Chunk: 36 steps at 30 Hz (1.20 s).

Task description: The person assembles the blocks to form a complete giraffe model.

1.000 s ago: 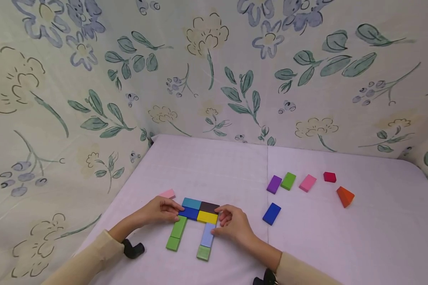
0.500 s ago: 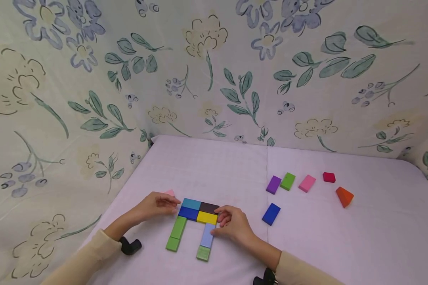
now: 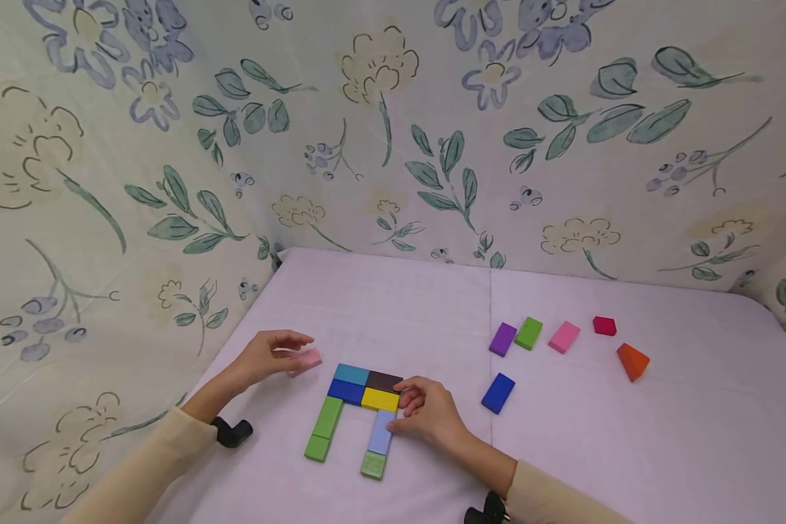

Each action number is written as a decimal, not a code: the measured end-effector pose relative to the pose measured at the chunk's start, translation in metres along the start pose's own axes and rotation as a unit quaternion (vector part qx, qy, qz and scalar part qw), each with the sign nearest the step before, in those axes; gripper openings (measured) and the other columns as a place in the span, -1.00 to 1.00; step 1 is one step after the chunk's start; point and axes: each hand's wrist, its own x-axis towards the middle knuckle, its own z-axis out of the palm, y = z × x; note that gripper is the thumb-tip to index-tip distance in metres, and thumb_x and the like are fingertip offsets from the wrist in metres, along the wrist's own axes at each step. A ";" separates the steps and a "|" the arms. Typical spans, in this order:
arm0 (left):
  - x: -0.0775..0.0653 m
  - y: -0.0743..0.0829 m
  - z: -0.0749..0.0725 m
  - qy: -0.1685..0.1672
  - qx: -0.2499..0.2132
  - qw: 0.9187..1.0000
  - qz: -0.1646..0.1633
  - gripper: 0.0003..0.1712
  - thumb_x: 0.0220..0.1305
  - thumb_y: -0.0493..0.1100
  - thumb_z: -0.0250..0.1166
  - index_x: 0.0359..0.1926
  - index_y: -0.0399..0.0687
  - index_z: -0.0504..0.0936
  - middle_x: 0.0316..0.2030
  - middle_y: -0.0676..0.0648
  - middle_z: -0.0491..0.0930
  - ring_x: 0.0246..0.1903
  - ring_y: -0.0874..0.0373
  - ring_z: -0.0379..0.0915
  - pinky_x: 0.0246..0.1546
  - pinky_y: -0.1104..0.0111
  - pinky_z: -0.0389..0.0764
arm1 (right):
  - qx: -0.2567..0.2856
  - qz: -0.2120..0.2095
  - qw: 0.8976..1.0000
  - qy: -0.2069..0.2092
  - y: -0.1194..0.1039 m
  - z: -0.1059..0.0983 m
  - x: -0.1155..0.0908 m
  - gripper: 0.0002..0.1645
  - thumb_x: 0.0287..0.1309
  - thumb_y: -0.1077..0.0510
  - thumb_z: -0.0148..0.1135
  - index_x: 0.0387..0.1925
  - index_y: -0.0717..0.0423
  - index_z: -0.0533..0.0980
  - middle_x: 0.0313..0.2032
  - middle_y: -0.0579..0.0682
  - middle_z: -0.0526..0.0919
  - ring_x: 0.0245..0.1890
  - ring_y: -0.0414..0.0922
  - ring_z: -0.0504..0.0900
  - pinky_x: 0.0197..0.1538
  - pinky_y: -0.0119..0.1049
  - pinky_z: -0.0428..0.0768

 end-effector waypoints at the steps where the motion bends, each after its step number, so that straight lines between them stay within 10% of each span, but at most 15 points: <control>1: 0.000 -0.002 0.000 0.003 0.000 1.000 -0.006 -0.51 0.16 -0.27 0.49 0.13 -0.21 0.65 0.09 -0.20 0.61 0.09 -0.14 0.47 0.13 0.06 0.54 | 0.000 0.000 1.000 0.000 0.000 0.000 0.000 -0.35 -0.23 0.34 0.65 0.00 0.35 0.58 -0.38 0.10 0.60 -0.43 -0.12 0.52 -0.36 -0.50 0.54; 12: 0.001 -0.015 -0.001 0.019 -0.001 0.998 -0.067 -0.38 0.03 -0.30 0.57 0.17 -0.21 0.63 0.08 -0.18 0.63 0.03 -0.03 0.52 0.12 0.13 0.54 | 0.010 -0.001 1.000 0.001 0.001 0.000 0.000 -0.34 -0.22 0.35 0.64 0.01 0.35 0.57 -0.37 0.11 0.60 -0.42 -0.11 0.52 -0.36 -0.50 0.55; 36: -0.003 -0.028 -0.002 -0.003 0.028 0.998 -0.063 -0.44 0.03 -0.23 0.58 0.11 -0.17 0.68 -0.04 -0.10 0.67 -0.14 0.08 0.47 -0.14 0.39 0.53 | 0.018 0.006 1.000 -0.005 0.001 0.000 0.000 -0.34 -0.22 0.35 0.64 0.01 0.35 0.57 -0.36 0.12 0.60 -0.40 -0.08 0.53 -0.33 -0.49 0.57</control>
